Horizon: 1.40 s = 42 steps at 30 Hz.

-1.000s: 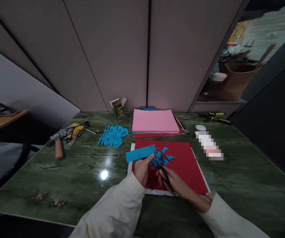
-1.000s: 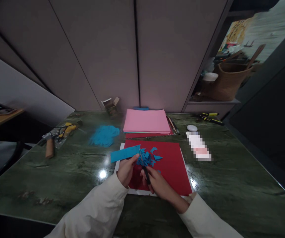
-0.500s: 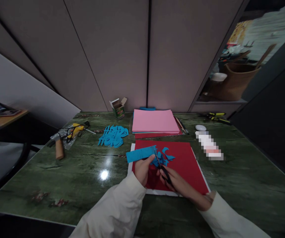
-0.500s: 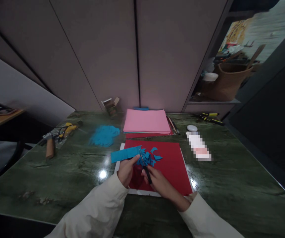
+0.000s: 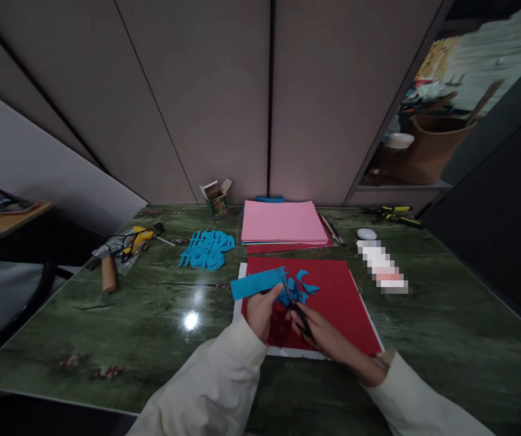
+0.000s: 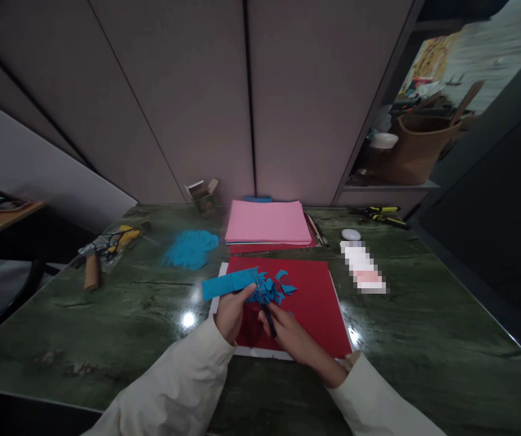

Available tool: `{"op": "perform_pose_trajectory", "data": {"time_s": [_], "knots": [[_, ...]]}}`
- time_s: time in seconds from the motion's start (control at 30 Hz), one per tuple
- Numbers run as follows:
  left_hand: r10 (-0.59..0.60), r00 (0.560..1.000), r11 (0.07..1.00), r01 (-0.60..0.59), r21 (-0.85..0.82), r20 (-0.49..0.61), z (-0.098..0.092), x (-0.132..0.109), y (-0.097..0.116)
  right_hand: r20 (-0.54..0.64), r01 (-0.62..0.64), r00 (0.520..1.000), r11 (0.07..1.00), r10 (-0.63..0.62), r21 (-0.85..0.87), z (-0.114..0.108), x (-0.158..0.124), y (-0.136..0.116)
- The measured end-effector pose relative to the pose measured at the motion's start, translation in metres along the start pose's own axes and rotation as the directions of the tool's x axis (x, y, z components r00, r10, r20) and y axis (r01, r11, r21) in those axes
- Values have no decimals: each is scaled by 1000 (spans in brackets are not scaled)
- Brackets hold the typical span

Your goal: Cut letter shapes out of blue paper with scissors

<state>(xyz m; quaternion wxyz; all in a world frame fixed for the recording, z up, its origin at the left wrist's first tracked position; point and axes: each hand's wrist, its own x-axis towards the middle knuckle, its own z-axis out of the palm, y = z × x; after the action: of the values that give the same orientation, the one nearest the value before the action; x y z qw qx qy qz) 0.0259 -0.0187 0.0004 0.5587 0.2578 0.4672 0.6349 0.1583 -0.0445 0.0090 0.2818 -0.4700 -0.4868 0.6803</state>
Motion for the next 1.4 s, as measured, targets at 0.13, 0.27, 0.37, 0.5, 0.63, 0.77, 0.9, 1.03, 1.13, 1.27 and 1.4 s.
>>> {"op": "perform_pose_trajectory", "data": {"time_s": [0.13,0.27,0.37,0.5,0.63,0.77,0.9,1.03,1.13,1.27,1.4], "knots": [[-24,1000,1000,24,-15,3,0,0,0,0,14,1000,1000,-14,-10,1,-1,-2],[-36,999,999,36,-17,4,0,0,1,-1,11,1000,1000,-11,-11,1,0,-1],[-40,999,999,39,-26,-21,0,1,0,2,16,1000,1000,-16,-14,2,0,-3],[-24,1000,1000,24,-8,-8,0,1,0,15,16,1000,1000,-16,-4,3,-1,-6],[-20,1000,1000,20,-10,-5,-1,0,0,7,7,1000,999,-7,-31,2,-1,-6],[-21,1000,1000,21,-21,-9,0,0,0,20,-4,1000,1000,5,-30,2,-1,-7],[-36,999,998,35,-47,-20,1,0,0,9,7,1000,1000,-7,-16,2,0,-5],[-32,999,999,31,-38,-30,0,1,0,4,-17,1000,1000,17,19,4,2,-2],[-23,1000,999,23,-29,-21,0,1,-2,9,-2,1000,1000,2,22,3,5,4],[-20,999,999,19,-33,-30,-1,2,-3,-2,34,999,999,-34,-18,0,10,15],[-31,999,998,29,-48,-34,0,1,-2,-15,55,998,994,-57,-93,-2,13,21]]}}
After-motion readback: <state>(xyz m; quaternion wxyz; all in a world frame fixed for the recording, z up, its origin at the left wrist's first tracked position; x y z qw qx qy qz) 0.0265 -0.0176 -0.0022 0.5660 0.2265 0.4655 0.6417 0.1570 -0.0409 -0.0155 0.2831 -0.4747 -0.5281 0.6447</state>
